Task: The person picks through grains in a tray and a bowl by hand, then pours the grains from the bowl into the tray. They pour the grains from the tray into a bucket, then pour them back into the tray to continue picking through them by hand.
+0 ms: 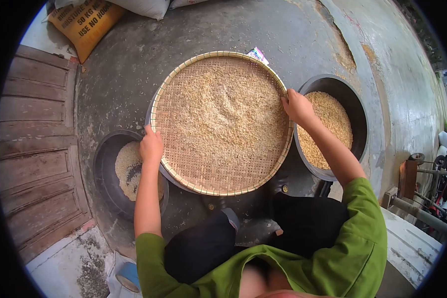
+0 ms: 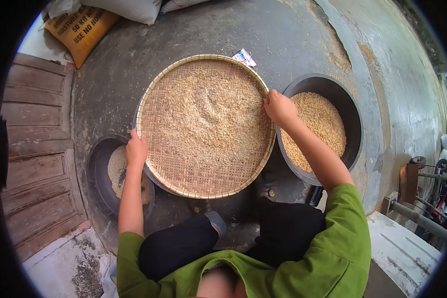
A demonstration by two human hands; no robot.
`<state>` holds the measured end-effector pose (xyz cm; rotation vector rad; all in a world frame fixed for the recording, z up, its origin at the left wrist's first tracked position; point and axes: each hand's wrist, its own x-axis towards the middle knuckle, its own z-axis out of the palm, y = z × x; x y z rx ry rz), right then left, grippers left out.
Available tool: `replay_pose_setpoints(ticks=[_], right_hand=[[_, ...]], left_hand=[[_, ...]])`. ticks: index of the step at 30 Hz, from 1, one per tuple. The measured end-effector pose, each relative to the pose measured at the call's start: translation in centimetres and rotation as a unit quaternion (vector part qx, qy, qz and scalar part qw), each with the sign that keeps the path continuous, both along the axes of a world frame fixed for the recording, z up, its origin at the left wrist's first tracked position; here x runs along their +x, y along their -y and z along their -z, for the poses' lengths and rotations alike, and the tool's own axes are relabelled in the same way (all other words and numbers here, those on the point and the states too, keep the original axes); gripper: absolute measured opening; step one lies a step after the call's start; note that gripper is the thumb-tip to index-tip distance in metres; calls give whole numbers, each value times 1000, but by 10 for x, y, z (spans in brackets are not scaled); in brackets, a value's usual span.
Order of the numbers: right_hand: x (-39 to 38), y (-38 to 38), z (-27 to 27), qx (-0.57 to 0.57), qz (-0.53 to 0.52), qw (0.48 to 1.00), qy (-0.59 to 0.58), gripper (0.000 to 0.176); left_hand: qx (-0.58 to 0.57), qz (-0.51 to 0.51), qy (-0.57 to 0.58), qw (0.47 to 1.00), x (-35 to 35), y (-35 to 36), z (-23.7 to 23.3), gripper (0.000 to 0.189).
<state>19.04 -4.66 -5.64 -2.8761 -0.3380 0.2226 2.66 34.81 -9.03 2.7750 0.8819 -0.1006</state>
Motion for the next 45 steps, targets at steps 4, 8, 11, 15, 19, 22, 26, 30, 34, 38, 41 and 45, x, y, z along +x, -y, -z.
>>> replay_pose_setpoints(ticks=[4, 8, 11, 15, 19, 22, 26, 30, 34, 38, 41, 45], right_hand=[[-13, 2, -9, 54, -16, 998, -23, 32], [-31, 1, -19, 110, -19, 993, -35, 32], [3, 11, -25, 76, 51, 995, -48, 30], [-32, -13, -37, 94, -20, 995, -1, 30], [14, 12, -18, 73, 43, 995, -48, 30], [-5, -6, -21, 28, 15, 999, -24, 29], [-7, -2, -17, 42, 4, 998, -38, 29], [-10, -6, -30, 57, 35, 998, -18, 30], [-8, -8, -27, 34, 4, 999, 0, 30], [0, 0, -26, 11, 30, 999, 15, 30], [-15, -17, -22, -11, -31, 999, 5, 29], [23, -4, -7, -22, 16, 999, 41, 28]], left_hand=[[-31, 5, 83, 996, -7, -16, -9, 36], [-84, -7, 118, 989, -17, -24, -30, 38], [-130, 22, 152, 979, -12, -1, -26, 39], [-165, -25, 209, 964, -16, -33, -20, 39], [-85, 12, 215, 973, -16, 18, -32, 36], [-111, 8, 210, 971, -12, -24, -9, 38], [-114, -14, 189, 975, -19, -8, -21, 40], [-125, -16, 159, 979, -18, -13, -7, 38], [-138, -31, 178, 974, -24, -9, -22, 40], [-123, -11, 171, 977, -16, 7, -21, 41], [-136, -13, 222, 965, -24, -23, -12, 40], [-86, 16, 212, 973, -28, 9, -20, 38]])
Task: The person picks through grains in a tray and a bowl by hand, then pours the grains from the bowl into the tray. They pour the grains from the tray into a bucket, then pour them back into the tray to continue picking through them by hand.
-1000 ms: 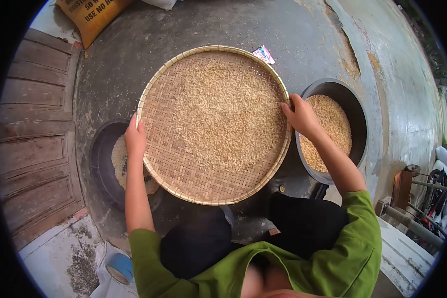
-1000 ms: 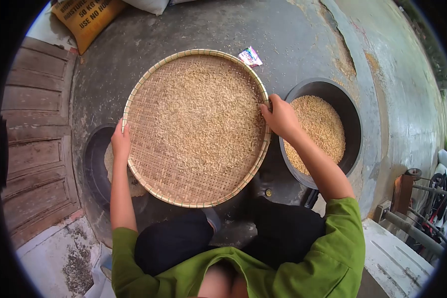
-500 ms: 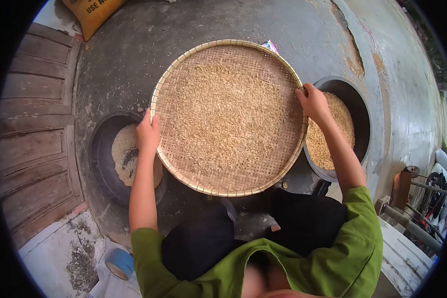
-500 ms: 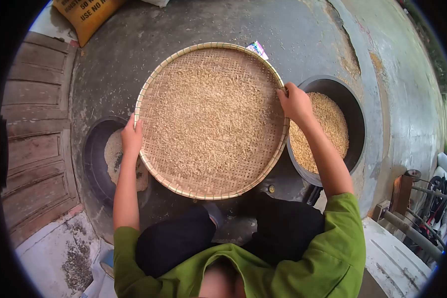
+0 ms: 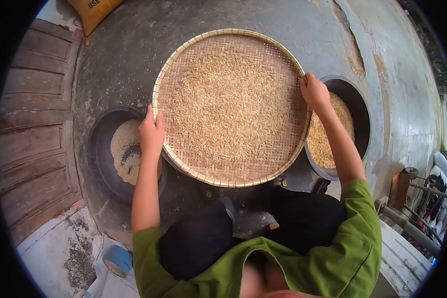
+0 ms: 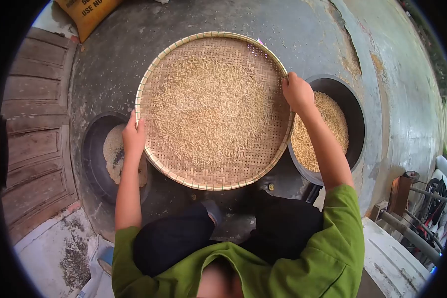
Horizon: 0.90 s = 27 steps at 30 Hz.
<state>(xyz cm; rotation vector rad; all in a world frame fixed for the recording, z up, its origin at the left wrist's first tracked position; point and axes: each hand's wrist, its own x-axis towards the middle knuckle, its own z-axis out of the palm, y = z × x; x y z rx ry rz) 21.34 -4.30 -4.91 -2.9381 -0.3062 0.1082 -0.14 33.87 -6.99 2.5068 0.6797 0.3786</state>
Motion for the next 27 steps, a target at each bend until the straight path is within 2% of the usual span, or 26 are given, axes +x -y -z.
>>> replay_pose_setpoints(ticks=[2, 3, 6, 7, 10, 11, 14, 18, 20, 23, 25, 26, 27], right_hand=[[-17, -23, -7, -16, -54, 997, 47, 27], [-22, -28, -13, -25, -56, 998, 26, 26], [2, -10, -21, -18, -19, 1000, 10, 26], [4, -9, -22, -8, -23, 998, 49, 25], [-21, -24, -26, -9, -48, 998, 38, 24], [-24, -23, -27, 10, -69, 997, 25, 23], [0, -14, -9, 16, -68, 997, 27, 23], [6, -17, 19, 32, -86, 994, 62, 25], [5, -22, 24, 16, -96, 994, 42, 24], [2, -21, 34, 5, -105, 993, 61, 24], [-3, -25, 33, -5, -99, 993, 70, 24], [-5, -26, 33, -16, -88, 992, 84, 23], [-7, -26, 33, -24, -81, 993, 87, 23]], left_hand=[[-46, -52, -28, 997, -1, -26, 8, 41], [-41, -64, 6, 997, -8, -28, 2, 42], [5, -32, -31, 999, -15, 16, -20, 40], [-15, -20, -58, 998, -11, 18, -19, 40], [5, -69, -70, 995, -8, -14, -3, 41], [-21, -79, -58, 995, -14, -19, -5, 41], [-20, -58, -39, 997, -12, -2, -7, 41], [22, -65, -130, 989, -6, -11, 16, 44], [15, -80, -117, 990, -7, -15, 24, 44], [34, -76, -158, 984, -12, -9, 13, 42], [251, 2, -50, 967, -19, -3, 7, 38], [250, -2, -54, 967, -19, -3, 5, 38], [181, 39, -29, 982, -18, -3, 4, 35]])
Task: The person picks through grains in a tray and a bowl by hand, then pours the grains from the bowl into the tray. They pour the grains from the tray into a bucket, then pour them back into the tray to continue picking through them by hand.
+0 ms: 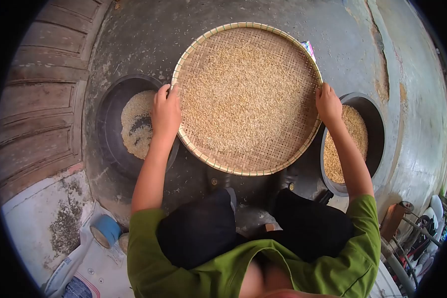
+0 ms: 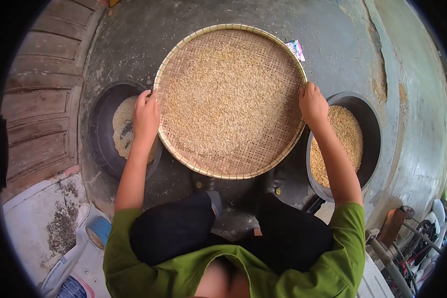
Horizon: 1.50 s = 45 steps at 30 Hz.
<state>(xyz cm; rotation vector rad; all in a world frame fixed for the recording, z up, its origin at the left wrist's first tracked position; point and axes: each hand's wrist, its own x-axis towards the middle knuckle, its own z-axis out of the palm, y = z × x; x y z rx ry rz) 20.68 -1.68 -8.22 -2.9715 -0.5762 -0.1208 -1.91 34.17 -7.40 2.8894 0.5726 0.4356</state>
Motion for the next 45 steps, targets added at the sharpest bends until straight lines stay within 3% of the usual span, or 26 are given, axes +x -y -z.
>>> replay_pose_setpoints(ticks=[1, 3, 5, 7, 12, 13, 15, 16, 18, 19, 21, 27, 37, 41, 45], right_hand=[[-1, 0, 1, 1, -2, 1000, -1, 23], [-3, -1, 1, 6, 17, 1000, 2, 24], [-4, -3, 3, 7, 27, 1000, 0, 24], [-4, -2, 5, 7, 38, 999, -3, 25], [-3, 0, 11, 24, 32, 999, 14, 27], [-3, 0, 11, 23, 32, 999, 12, 27], [-4, -1, 8, 20, 39, 999, -1, 28], [-4, -2, 8, 22, 40, 999, -3, 28], [-5, -2, 8, 31, 42, 999, 1, 28], [-5, -1, 9, 31, 45, 999, -1, 28], [-4, 0, 9, 36, 36, 999, 6, 29], [-6, 0, 7, 44, 33, 998, 11, 29], [-2, 4, 15, 68, 42, 997, 1, 31], [-4, 3, 12, 86, 42, 995, -11, 28], [-5, 4, 10, 112, 36, 993, -11, 20]], left_hand=[[-72, 44, 16, 996, 2, 0, 0, 33], [-78, 91, 33, 992, 5, 2, 17, 32], [10, 162, -11, 987, 5, 4, 33, 34], [45, 158, -4, 986, 4, 8, 33, 32], [-168, 103, -25, 980, 5, 4, 27, 18], [-169, 103, -27, 980, 6, 5, 27, 18], [-449, -14, -2, 894, 8, 6, 22, 15], [-448, -15, -4, 894, 8, 6, 18, 15], [-618, -47, 35, 784, 9, 7, 12, 18], [-617, -47, 32, 785, 8, 6, 13, 18], [-716, -39, 38, 696, 8, 5, 16, 23], [-777, -37, 34, 627, 8, 12, 13, 26], [-727, -17, -17, 686, 11, 17, 17, 18], [-777, -57, -1, 626, 28, 22, 17, 17], [-789, 4, -63, 612, 75, 47, -16, 12]])
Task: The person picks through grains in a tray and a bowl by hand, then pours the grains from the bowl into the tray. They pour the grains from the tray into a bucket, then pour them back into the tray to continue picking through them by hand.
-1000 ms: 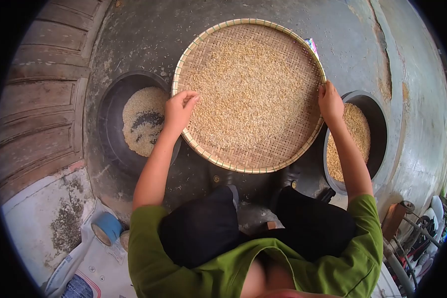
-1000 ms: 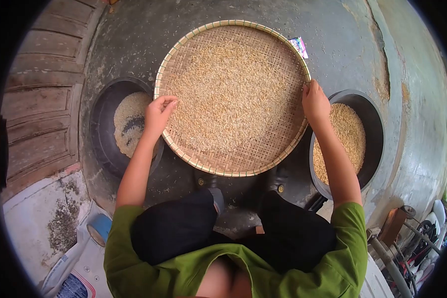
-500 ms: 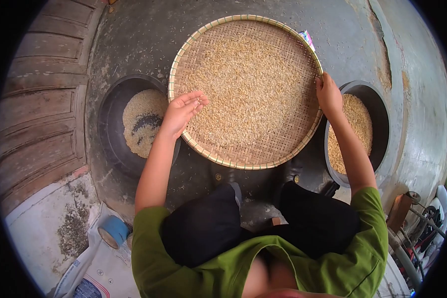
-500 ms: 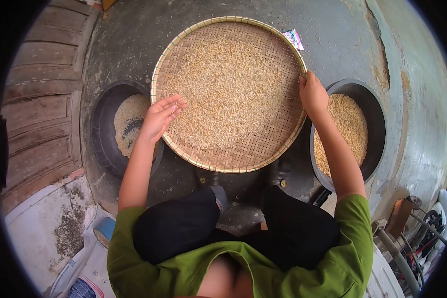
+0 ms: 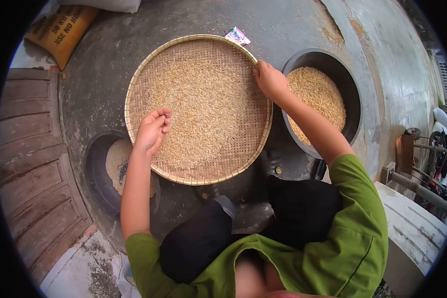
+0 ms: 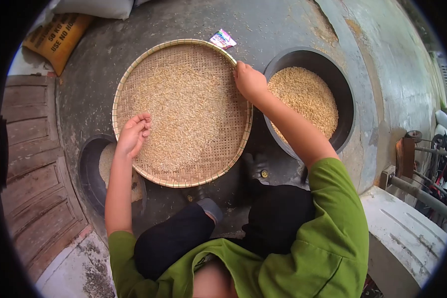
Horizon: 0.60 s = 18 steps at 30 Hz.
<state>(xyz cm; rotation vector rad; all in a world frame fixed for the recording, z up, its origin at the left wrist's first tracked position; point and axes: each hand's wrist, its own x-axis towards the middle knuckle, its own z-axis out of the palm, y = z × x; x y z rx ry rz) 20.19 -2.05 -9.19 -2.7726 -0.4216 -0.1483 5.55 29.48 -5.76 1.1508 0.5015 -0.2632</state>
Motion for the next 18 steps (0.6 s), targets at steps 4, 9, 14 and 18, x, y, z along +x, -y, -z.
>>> replay_pose_setpoints(ticks=[4, 9, 14, 18], right_hand=[[-1, 2, 0, 26, 2, 1000, -13, 20], [22, 6, 72, 94, -8, 994, -57, 25], [-8, 10, -10, 97, -25, 993, -54, 25], [-4, 12, -5, 165, -51, 982, -72, 24]], left_hand=[[-81, 176, 24, 981, 60, 64, -54, 15], [57, 368, 75, 925, 113, 252, -109, 17], [323, 436, 249, 802, 127, 348, -111, 31], [350, 406, 294, 791, 141, 319, -84, 29]])
